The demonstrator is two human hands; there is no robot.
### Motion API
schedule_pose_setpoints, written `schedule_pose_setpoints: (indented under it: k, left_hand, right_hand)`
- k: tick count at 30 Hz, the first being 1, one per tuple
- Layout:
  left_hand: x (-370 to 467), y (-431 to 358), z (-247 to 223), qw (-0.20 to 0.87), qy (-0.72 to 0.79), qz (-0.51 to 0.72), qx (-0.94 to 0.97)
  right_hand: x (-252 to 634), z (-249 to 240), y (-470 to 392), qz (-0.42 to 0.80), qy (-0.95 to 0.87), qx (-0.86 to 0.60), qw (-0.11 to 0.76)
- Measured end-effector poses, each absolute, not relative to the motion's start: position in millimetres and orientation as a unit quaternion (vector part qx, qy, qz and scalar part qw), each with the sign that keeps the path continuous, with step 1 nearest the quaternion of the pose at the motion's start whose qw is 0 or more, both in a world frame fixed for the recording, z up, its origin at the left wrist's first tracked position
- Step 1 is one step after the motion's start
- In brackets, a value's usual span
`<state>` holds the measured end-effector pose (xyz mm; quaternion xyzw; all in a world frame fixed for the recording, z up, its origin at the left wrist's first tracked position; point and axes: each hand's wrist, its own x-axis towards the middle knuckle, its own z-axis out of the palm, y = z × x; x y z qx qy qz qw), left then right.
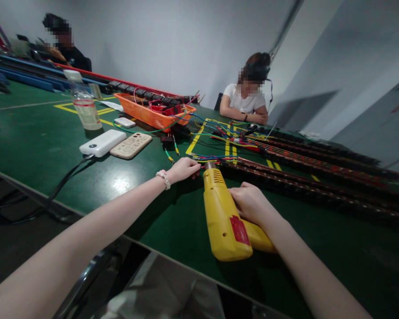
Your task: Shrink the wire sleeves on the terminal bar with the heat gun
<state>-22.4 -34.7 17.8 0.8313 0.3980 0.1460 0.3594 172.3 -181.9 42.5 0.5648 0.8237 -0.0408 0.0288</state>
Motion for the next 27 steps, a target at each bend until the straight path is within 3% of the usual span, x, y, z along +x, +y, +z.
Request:
schedule_pose_setpoints:
  k: [11,27]
  left_hand:
    - [-24.8,-32.5,15.9,0.357,0.381,0.15,0.839]
    - [-29.5,-30.0,13.5,0.38,0.367,0.157,0.834]
  right_hand:
    - [172.1,40.6,-184.8,-0.071,0.838,0.541,0.008]
    - [203.4,32.7,-181.1,-0.041,0.761,0.648,0.006]
